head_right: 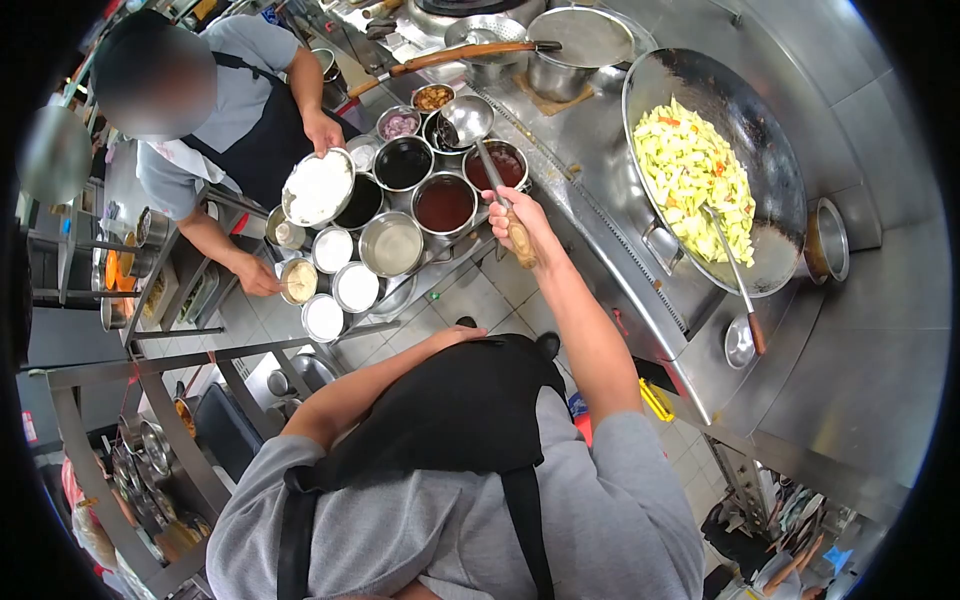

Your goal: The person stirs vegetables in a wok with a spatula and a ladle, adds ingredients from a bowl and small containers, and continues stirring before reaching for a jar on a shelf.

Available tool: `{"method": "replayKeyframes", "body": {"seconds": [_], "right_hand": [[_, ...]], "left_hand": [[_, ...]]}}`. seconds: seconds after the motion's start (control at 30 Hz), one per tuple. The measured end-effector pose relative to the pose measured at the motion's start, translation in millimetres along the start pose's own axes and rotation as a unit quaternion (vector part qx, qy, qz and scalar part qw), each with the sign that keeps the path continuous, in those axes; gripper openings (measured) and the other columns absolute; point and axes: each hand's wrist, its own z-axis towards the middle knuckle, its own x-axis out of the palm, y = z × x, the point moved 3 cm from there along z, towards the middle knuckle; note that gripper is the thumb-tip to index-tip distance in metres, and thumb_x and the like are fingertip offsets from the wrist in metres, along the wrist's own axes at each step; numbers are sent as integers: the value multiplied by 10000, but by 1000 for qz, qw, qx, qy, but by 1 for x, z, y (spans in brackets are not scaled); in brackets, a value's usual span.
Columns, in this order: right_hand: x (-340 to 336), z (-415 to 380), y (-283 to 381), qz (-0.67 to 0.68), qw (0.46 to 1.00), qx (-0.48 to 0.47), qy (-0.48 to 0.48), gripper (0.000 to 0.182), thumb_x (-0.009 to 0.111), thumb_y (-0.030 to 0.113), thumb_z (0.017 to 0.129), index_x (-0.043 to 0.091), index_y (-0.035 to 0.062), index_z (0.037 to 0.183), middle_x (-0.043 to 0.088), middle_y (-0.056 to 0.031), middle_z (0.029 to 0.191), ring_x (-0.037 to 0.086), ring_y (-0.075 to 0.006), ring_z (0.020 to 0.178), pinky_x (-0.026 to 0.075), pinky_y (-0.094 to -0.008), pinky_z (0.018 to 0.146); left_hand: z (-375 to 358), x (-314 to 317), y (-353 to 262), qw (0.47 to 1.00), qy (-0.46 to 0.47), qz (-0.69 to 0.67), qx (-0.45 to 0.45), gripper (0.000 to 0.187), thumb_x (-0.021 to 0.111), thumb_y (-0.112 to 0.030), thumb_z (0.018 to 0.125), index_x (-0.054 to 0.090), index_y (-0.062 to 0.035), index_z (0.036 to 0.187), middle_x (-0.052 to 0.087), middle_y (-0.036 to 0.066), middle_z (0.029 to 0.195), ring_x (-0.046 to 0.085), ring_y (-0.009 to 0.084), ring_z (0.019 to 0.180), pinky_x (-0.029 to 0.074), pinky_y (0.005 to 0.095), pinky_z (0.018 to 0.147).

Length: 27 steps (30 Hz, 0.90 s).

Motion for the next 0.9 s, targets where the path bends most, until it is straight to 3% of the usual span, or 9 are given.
{"method": "replayKeyframes", "body": {"seconds": [0.03, 0.13, 0.23, 0.37, 0.4, 0.5, 0.57, 0.77, 0.9], "right_hand": [[-4, 3, -1, 24, 1000, 0, 19, 259, 501, 267, 1056, 563, 25, 1127, 504, 15, 598, 472, -97, 449, 392, -250, 384], [-2, 6, 2, 68, 996, 2, 55, 264, 495, 276, 1054, 562, 29, 1120, 506, 14, 597, 472, -103, 444, 400, -253, 378], [4, 4, -1, 67, 996, 9, 52, 256, 500, 281, 1049, 561, 39, 1108, 506, 16, 596, 470, -106, 442, 402, -254, 379], [5, 8, -7, 42, 998, -1, 39, 255, 490, 296, 1051, 559, 53, 1092, 499, 20, 594, 464, -106, 442, 389, -258, 377], [6, 9, -8, 53, 998, 0, 41, 257, 488, 294, 1051, 558, 51, 1092, 500, 19, 595, 466, -104, 445, 392, -258, 380], [14, 1, -6, 57, 997, -2, 56, 265, 482, 291, 1054, 556, 41, 1098, 505, 18, 603, 473, -99, 455, 395, -257, 388], [11, 2, -4, 87, 995, -3, 47, 278, 477, 290, 1057, 554, 26, 1096, 507, 9, 618, 468, -98, 458, 394, -256, 391], [30, -74, 21, 258, 953, -35, 155, 334, 448, 275, 1068, 559, -25, 1165, 477, 8, 624, 461, -120, 451, 415, -282, 388], [28, -185, 55, 297, 921, -134, 213, 360, 442, 250, 1079, 534, -62, 1232, 479, 8, 651, 459, -121, 432, 415, -273, 377]], "left_hand": [[-1, 2, -3, 996, 7, 2, 90, 340, 674, -368, 966, 718, -37, 1029, 703, 32, 905, 636, 113, 844, 504, 285, 791], [12, -2, -4, 988, 80, -51, -125, 350, 659, -374, 978, 733, -32, 987, 715, 38, 867, 639, 145, 804, 501, 317, 752], [6, -5, -21, 989, -24, 66, -129, 411, 596, -460, 974, 735, -98, 1112, 740, 164, 966, 709, 327, 938, 529, 421, 836], [-12, -29, -44, 957, -250, 124, -82, 398, 593, -463, 979, 721, -91, 1040, 719, 178, 917, 693, 375, 886, 520, 465, 780], [-17, -35, -59, 944, -278, 164, -65, 362, 656, -390, 976, 712, -34, 997, 648, 172, 750, 634, 243, 693, 489, 405, 684], [-27, -41, -77, 922, -338, 183, -54, 322, 630, -366, 979, 674, -51, 926, 656, 205, 833, 624, 418, 781, 478, 465, 696], [-35, -40, -86, 908, -361, 192, -91, 314, 612, -356, 985, 672, -51, 945, 670, 211, 892, 639, 430, 864, 483, 480, 732], [-23, -31, -88, 910, -336, 240, -39, 293, 587, -321, 995, 676, -43, 967, 657, 203, 917, 620, 435, 909, 482, 501, 782], [-2, -23, -100, 945, -194, 263, -13, 236, 638, -261, 963, 701, -35, 987, 658, 182, 921, 630, 404, 924, 500, 482, 803]]}}
